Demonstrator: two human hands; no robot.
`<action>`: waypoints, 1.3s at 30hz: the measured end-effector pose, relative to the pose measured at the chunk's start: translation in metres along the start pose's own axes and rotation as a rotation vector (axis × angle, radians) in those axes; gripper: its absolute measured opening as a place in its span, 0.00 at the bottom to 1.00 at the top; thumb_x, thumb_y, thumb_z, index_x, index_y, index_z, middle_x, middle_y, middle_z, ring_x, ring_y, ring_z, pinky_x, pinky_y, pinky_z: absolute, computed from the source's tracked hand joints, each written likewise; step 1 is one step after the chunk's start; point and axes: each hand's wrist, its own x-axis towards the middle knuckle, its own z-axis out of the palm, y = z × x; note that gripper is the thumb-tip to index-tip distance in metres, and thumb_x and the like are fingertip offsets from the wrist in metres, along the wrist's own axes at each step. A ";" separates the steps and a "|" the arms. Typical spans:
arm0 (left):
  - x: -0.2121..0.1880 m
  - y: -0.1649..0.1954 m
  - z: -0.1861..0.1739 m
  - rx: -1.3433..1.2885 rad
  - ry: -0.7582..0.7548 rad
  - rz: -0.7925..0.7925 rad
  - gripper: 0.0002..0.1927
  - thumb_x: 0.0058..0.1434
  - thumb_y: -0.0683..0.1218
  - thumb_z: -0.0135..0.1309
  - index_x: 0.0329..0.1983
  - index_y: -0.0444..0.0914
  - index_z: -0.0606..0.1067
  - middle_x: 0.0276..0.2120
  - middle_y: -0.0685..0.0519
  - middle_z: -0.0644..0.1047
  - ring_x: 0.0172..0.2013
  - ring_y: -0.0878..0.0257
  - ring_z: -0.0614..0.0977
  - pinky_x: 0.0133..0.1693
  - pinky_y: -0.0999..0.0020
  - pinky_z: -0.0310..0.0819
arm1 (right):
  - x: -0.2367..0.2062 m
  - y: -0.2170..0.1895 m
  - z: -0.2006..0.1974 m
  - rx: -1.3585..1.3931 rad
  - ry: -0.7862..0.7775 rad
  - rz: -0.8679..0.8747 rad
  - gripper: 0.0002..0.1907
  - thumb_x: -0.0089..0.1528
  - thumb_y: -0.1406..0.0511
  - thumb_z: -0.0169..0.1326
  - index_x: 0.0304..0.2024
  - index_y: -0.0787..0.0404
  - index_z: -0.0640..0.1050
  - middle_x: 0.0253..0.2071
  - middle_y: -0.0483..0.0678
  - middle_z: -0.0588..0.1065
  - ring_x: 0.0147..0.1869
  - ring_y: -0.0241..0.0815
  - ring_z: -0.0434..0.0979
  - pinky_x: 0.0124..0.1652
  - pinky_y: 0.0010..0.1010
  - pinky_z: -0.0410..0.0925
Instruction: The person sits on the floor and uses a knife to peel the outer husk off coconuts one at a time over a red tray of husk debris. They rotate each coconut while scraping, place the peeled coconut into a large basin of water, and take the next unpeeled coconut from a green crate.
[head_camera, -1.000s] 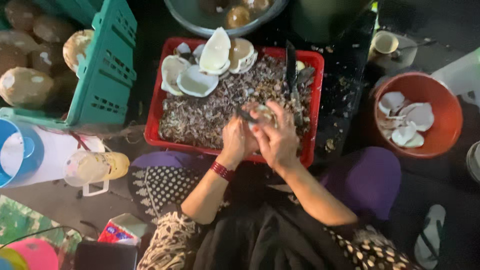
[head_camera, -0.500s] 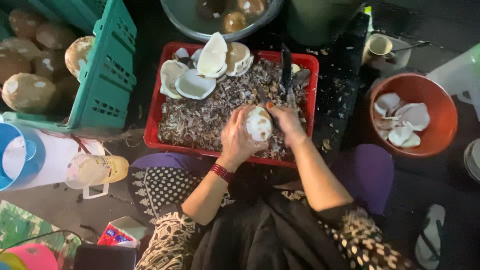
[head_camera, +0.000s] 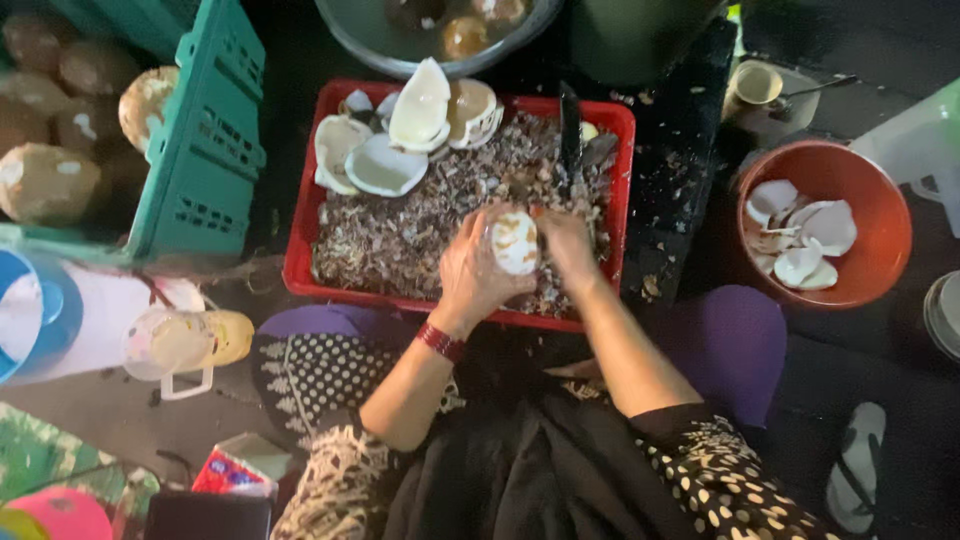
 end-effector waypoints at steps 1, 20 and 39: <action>-0.002 0.001 0.000 -0.018 0.026 0.021 0.47 0.30 0.52 0.75 0.57 0.43 0.70 0.49 0.44 0.78 0.44 0.46 0.83 0.42 0.53 0.80 | 0.002 -0.003 -0.001 -0.110 0.050 0.028 0.16 0.69 0.58 0.52 0.46 0.61 0.84 0.42 0.52 0.81 0.44 0.44 0.79 0.48 0.35 0.71; -0.005 0.005 -0.010 0.058 0.021 0.325 0.53 0.26 0.51 0.75 0.61 0.39 0.68 0.57 0.40 0.73 0.58 0.42 0.74 0.57 0.52 0.68 | 0.008 0.025 -0.018 -0.159 0.149 0.131 0.15 0.68 0.59 0.54 0.51 0.57 0.85 0.42 0.56 0.81 0.45 0.52 0.80 0.43 0.34 0.68; -0.007 0.009 -0.016 0.073 0.014 0.254 0.48 0.28 0.45 0.75 0.60 0.43 0.73 0.55 0.42 0.71 0.55 0.43 0.75 0.54 0.53 0.75 | 0.055 0.064 -0.060 -0.921 0.303 -0.222 0.15 0.61 0.60 0.60 0.50 0.55 0.78 0.47 0.57 0.79 0.52 0.60 0.78 0.50 0.49 0.70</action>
